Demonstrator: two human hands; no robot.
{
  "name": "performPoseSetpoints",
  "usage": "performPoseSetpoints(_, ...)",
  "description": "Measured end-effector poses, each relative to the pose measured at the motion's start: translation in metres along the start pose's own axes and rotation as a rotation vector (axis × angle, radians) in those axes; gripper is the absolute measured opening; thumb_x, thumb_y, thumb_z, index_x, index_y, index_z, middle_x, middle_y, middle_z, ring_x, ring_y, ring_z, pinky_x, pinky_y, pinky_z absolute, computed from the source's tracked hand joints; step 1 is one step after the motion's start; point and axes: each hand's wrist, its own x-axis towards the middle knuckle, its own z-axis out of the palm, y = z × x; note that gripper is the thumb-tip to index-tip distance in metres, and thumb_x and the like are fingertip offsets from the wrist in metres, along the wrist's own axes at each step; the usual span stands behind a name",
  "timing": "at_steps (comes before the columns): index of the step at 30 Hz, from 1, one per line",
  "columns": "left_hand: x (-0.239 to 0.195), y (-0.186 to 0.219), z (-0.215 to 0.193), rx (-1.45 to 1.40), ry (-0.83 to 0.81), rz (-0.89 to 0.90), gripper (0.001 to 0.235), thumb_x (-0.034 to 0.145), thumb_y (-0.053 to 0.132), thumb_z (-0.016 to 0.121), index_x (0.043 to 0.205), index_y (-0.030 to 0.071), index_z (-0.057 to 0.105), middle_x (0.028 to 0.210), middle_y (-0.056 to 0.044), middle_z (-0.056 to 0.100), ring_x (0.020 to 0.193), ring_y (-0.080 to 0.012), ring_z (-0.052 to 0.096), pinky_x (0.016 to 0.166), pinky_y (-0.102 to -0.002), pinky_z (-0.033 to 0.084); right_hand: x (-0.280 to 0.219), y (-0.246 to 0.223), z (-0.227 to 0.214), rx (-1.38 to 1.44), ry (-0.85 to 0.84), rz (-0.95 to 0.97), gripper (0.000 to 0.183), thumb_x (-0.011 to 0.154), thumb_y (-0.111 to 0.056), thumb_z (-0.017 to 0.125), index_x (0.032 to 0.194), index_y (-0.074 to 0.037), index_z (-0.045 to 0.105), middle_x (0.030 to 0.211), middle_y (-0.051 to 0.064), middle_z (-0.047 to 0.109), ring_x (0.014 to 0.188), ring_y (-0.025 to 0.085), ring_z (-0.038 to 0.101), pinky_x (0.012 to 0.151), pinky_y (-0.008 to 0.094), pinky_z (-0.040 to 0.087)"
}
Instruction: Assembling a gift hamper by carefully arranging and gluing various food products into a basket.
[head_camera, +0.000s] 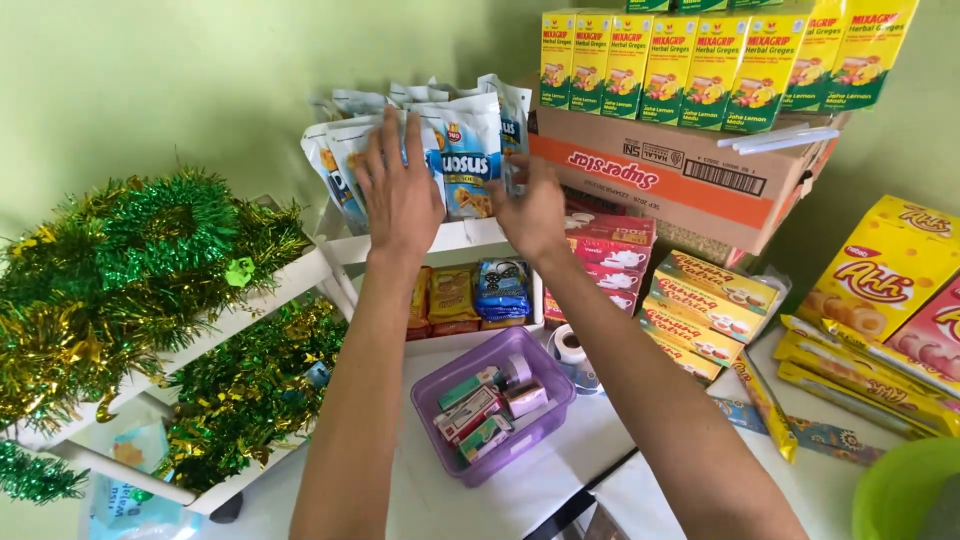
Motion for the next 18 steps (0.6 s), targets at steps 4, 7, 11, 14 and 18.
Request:
performPoseSetpoints(4, -0.06, 0.02, 0.034, -0.228, 0.278, 0.137, 0.015, 0.094, 0.015, 0.055, 0.104, 0.006, 0.062, 0.104, -0.014, 0.057, 0.097, -0.0322, 0.061, 0.081, -0.044, 0.048, -0.051, 0.029, -0.001, -0.03, 0.104, -0.3, 0.01, 0.092, -0.014, 0.063, 0.097, -0.006, 0.062, 0.084, 0.018, 0.065, 0.085, 0.042, 0.068, 0.07, 0.054, 0.052)
performPoseSetpoints(7, -0.121, 0.04, 0.091, -0.564, 0.098, -0.152, 0.024, 0.078, 0.008, 0.064, 0.098, 0.018, 0.055, 0.093, 0.001, 0.056, 0.084, -0.0274, 0.065, 0.072, -0.046, 0.054, -0.084, 0.064, -0.009, -0.243, -0.209, -0.04, 0.02, 0.09, -0.029, 0.062, 0.108, -0.019, 0.065, 0.092, 0.007, 0.073, 0.096, 0.037, 0.071, 0.084, 0.056, 0.057)
performPoseSetpoints(11, -0.144, 0.04, 0.16, -0.466, -0.291, -0.471, 0.033, 0.087, 0.023, 0.057, 0.119, 0.016, 0.057, 0.115, -0.008, 0.058, 0.108, -0.0358, 0.063, 0.087, -0.054, 0.054, -0.107, 0.115, 0.005, -0.424, -0.381, 0.104, 0.028, 0.09, -0.038, 0.058, 0.114, -0.027, 0.066, 0.105, 0.0, 0.071, 0.104, 0.029, 0.071, 0.089, 0.05, 0.059)
performPoseSetpoints(14, -0.145, 0.026, 0.209, -0.279, -0.406, -0.558, 0.049, 0.083, 0.044, 0.061, 0.12, 0.012, 0.059, 0.118, -0.018, 0.061, 0.114, -0.042, 0.062, 0.085, -0.059, 0.054, -0.117, 0.115, 0.002, -0.383, -0.446, 0.239, 0.036, 0.087, -0.037, 0.056, 0.119, -0.024, 0.068, 0.11, 0.005, 0.071, 0.109, 0.034, 0.07, 0.092, 0.055, 0.057)
performPoseSetpoints(18, -0.144, 0.024, 0.21, -0.411, -0.722, -0.576, 0.062, 0.089, 0.06, 0.053, 0.102, 0.004, 0.076, 0.108, -0.025, 0.073, 0.111, -0.0436, 0.068, 0.088, -0.059, 0.056, -0.123, 0.114, -0.002, -0.307, -0.45, 0.267, 0.041, 0.087, -0.035, 0.056, 0.122, -0.018, 0.069, 0.109, 0.012, 0.074, 0.111, 0.039, 0.068, 0.095, 0.057, 0.055)
